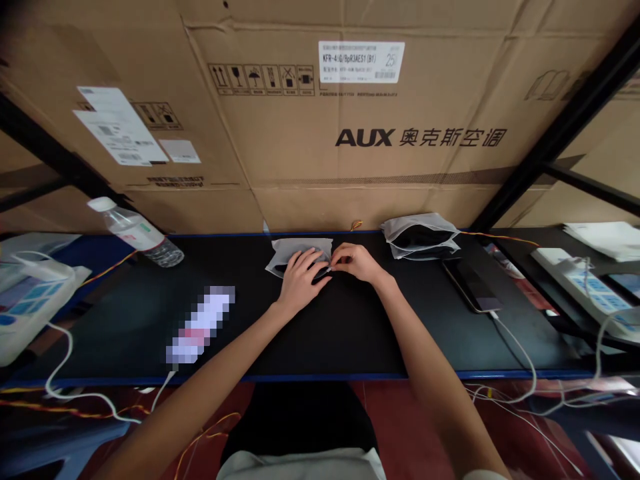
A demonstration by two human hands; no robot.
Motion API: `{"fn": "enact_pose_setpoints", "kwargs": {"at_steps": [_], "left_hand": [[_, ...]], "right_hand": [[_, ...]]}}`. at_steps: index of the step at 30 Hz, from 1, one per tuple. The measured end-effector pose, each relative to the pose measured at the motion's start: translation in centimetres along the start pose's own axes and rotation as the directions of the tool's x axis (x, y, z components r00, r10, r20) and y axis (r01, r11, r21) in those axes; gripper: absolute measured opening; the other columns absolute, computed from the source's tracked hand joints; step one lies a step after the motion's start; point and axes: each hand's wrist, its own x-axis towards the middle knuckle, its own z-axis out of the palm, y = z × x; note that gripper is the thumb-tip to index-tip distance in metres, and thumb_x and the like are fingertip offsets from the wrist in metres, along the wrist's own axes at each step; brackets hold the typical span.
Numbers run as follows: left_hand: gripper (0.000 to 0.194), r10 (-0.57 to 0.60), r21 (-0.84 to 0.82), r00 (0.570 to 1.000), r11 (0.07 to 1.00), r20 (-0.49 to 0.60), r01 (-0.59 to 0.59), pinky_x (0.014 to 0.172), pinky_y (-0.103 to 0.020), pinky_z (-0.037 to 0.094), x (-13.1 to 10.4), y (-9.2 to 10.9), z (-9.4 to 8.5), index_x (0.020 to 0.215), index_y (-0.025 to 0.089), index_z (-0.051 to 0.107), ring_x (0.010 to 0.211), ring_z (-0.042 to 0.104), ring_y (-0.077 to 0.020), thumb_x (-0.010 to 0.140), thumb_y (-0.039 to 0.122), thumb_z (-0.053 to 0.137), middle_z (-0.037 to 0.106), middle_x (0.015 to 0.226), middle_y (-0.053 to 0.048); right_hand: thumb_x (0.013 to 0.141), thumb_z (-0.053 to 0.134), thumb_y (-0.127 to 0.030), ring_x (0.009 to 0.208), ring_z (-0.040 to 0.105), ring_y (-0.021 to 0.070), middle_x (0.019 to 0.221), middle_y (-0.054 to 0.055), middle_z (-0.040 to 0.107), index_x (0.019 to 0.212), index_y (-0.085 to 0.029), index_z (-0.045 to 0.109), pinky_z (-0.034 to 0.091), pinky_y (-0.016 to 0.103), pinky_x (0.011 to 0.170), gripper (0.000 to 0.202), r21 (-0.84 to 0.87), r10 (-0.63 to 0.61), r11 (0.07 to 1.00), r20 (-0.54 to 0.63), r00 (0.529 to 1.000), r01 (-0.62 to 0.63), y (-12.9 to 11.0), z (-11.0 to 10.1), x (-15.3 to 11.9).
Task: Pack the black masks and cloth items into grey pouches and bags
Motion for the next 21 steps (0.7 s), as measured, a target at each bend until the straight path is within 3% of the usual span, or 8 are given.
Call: {"fn": "enact_pose_setpoints", "kwargs": {"at_steps": [3,10,16,21], "left_hand": [[0.013,-0.027,-0.025,0.999,0.999,0.03,0.028,0.115,-0.057,0.042,-0.3,-1.0,0.6,0.106,0.023,0.075,0.134,0.06,-0.0313,0.096,0.024,0.066,0.072,0.133,-0.009],[0.01,-0.046,-0.064,0.999,0.997,-0.011,0.045,0.116,-0.056,0.043,-0.3,-1.9,0.7,0.096,0.024,0.075,0.134,0.061,-0.0288,0.096,0.021,0.065,0.073,0.132,-0.007],[0.014,-0.062,-0.12,0.995,0.991,-0.075,0.053,0.115,-0.055,0.044,-0.3,-2.4,0.2,0.109,0.023,0.073,0.132,0.064,-0.0276,0.095,0.022,0.069,0.074,0.131,-0.008],[0.006,-0.136,-0.195,0.971,0.976,-0.194,0.098,0.103,-0.052,0.051,-0.1,-2.6,-0.3,0.097,0.024,0.075,0.119,0.071,-0.0266,0.097,0.025,0.069,0.079,0.119,-0.006]], "right_hand": [[0.09,0.076,-0.042,0.083,0.067,0.0177,0.101,0.007,0.07,0.088,-0.023,0.079,0.053,0.032,0.076,0.019,-0.067,-0.061,0.996,0.0,0.998,0.061,0.3,0.3,0.0],[0.096,0.071,-0.035,0.094,0.069,0.0201,0.105,0.006,0.069,0.097,-0.025,0.079,0.054,0.035,0.084,0.013,-0.171,-0.141,0.977,-0.05,0.989,0.13,0.4,1.7,0.1],[0.098,0.068,-0.042,0.09,0.068,0.0207,0.096,0.007,0.072,0.096,-0.022,0.076,0.053,0.035,0.082,0.021,-0.116,-0.132,0.986,-0.126,0.983,0.117,-0.9,2.3,0.5],[0.095,0.069,-0.052,0.087,0.068,0.021,0.098,0.007,0.074,0.094,-0.024,0.077,0.054,0.035,0.076,0.03,-0.001,-0.044,0.999,-0.184,0.982,0.045,-1.9,2.4,0.7]]}}
